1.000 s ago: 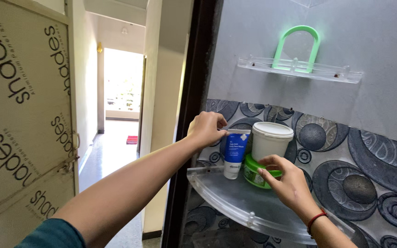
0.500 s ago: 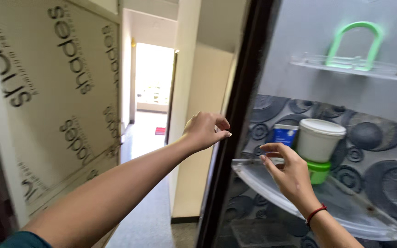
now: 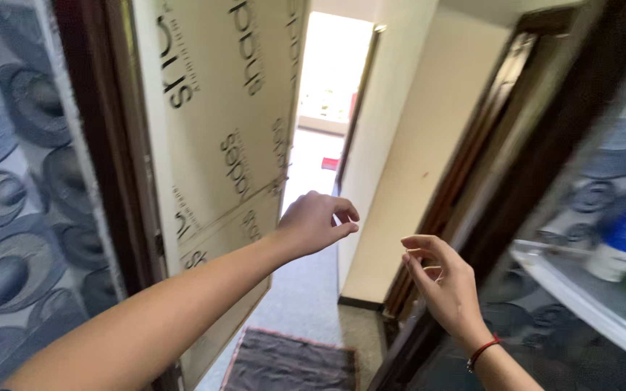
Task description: The person organizes bathroom items by placing a green mirror, a green container, a white tub, a blue tube, a clear pump bottle, and a small pink bottle onto a wall-mounted corner shelf. The person also places a light blue soap, a red soap, and a peach sponge onto a lower shelf, and hangs a red cup with a loofah on a wall hook.
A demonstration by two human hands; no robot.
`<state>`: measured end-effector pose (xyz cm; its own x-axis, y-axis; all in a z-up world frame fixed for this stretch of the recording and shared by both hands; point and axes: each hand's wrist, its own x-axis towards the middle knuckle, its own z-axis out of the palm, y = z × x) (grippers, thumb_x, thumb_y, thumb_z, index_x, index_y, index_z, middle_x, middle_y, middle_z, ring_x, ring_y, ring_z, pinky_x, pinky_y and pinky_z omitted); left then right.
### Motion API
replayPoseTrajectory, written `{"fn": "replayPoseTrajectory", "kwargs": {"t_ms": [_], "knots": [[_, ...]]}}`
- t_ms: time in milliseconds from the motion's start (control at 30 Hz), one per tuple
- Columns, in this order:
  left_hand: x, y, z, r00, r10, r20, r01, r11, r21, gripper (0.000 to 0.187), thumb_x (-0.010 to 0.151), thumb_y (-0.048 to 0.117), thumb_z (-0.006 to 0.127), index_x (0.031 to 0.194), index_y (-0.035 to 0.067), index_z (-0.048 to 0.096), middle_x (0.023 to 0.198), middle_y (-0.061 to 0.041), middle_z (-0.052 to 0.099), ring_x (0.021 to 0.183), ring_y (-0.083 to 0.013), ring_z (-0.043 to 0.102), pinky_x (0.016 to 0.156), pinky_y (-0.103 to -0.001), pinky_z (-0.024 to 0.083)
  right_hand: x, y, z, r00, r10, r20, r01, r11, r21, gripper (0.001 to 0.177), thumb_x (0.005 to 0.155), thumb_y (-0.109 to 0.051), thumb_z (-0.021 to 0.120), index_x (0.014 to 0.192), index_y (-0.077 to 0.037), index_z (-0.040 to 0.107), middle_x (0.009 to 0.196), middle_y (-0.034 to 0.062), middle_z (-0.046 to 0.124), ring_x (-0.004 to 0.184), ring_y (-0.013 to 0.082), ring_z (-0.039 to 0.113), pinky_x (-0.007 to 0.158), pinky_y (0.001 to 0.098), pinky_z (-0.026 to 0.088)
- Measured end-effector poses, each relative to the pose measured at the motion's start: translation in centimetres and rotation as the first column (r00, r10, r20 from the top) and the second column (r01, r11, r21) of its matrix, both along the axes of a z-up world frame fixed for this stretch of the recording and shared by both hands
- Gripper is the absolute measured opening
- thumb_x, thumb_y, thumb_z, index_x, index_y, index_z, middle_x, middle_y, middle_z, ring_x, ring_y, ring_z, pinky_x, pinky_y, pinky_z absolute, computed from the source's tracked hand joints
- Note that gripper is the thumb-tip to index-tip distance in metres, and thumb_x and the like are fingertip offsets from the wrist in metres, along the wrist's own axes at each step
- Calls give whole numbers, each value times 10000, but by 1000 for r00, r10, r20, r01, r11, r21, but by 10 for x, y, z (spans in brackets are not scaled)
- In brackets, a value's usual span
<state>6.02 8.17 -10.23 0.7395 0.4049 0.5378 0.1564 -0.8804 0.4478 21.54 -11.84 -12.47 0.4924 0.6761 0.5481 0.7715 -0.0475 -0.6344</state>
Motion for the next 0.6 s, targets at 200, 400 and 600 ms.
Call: {"fn": "replayPoseTrajectory", "kwargs": {"t_ms": [200, 400, 600], "knots": [[-58, 50, -84, 994, 111, -3, -110, 984, -143, 216, 821, 319, 753, 964, 165, 804, 862, -22, 801, 739, -185, 765, 708, -347, 593, -38, 69, -72, 989, 74, -128, -87, 992, -96, 237, 908, -160, 681, 1131, -99, 734, 1140, 15, 791, 986, 125, 751, 744, 312, 600], [-115, 86, -188, 978, 194, -72, -207, 928, -311, 188, 819, 287, 777, 947, 151, 804, 835, -35, 799, 710, -193, 755, 673, -340, 586, -67, 132, -178, 976, 110, -189, -155, 959, -238, 225, 925, -184, 679, 1123, -104, 749, 1130, 21, 799, 1023, 131, 750, 833, 315, 590], [-164, 109, -303, 928, 311, -204, -371, 814, -448, 194, 802, 274, 798, 951, 151, 812, 814, -69, 790, 744, -185, 772, 681, -336, 588, -96, 178, -308, 909, 185, -374, -293, 921, -257, 217, 919, -163, 662, 1112, -98, 735, 1122, 5, 799, 1014, 122, 760, 800, 308, 623]]}}
